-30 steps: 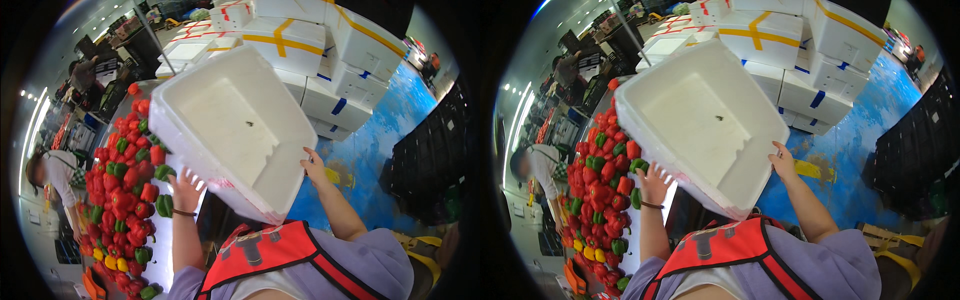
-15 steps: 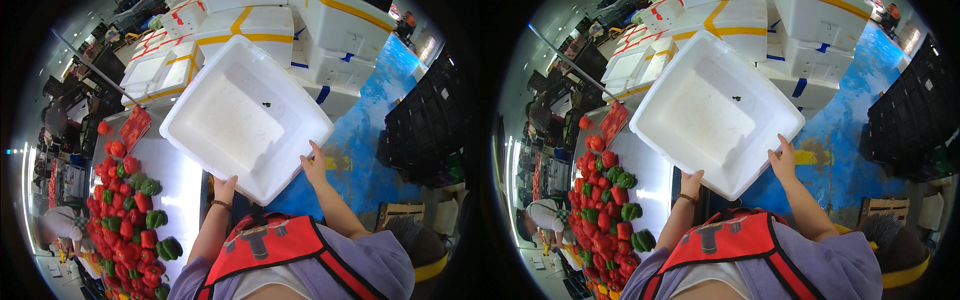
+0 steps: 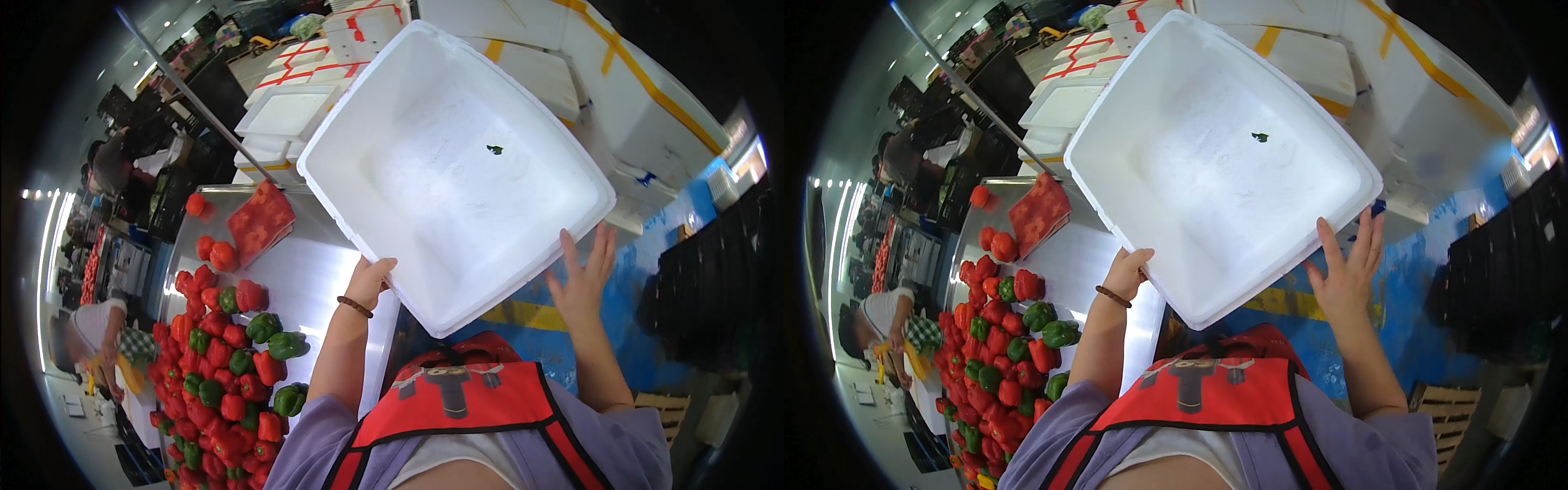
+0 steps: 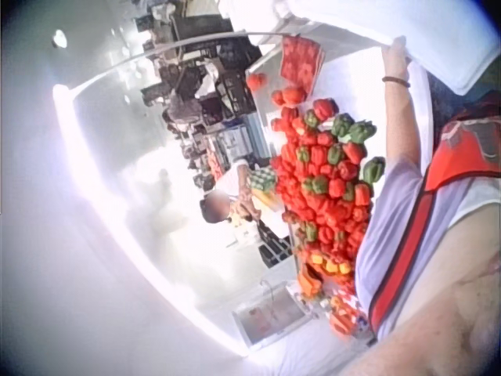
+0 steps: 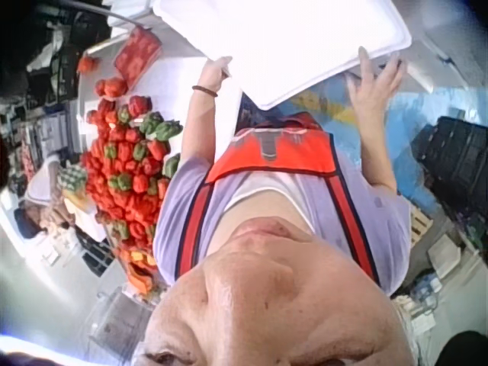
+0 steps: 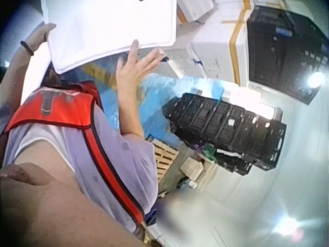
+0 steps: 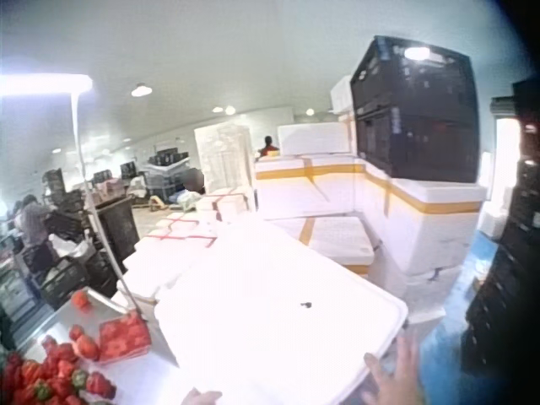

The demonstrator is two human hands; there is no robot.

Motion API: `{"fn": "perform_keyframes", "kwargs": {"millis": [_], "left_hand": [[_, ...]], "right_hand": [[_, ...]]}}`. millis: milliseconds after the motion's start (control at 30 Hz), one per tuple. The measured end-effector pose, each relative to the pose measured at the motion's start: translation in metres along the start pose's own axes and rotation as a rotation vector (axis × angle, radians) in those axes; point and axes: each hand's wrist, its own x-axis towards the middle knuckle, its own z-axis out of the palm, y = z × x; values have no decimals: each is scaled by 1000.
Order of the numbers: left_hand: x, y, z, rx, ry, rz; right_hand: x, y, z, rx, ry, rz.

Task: The person empties a container of red and green bell peppers onto a metal table, then opens a taped styrofoam box to reveal yellow bell peppers. They use scissors to cut the tape, place peppers on a digital scale, and transfer them into a black crate. The person also stacks crates and handles a red pepper on the scale.

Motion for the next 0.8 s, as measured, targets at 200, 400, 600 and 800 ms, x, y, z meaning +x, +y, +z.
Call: {"fn": "perform_keyframes", "kwargs": {"millis": [200, 400, 600, 800], "left_hand": [[37, 23, -35, -44, 93, 9], [80, 36, -55, -150, 305, 84], [106, 21, -75, -441, 486, 185], [81, -10, -79, -316, 986, 130]], "right_hand": [[99, -23, 46, 132, -144, -297], [197, -6, 134, 338, -318, -588], [279, -15, 193, 563, -311, -814], [358, -55, 256, 678, -206, -899]]}}
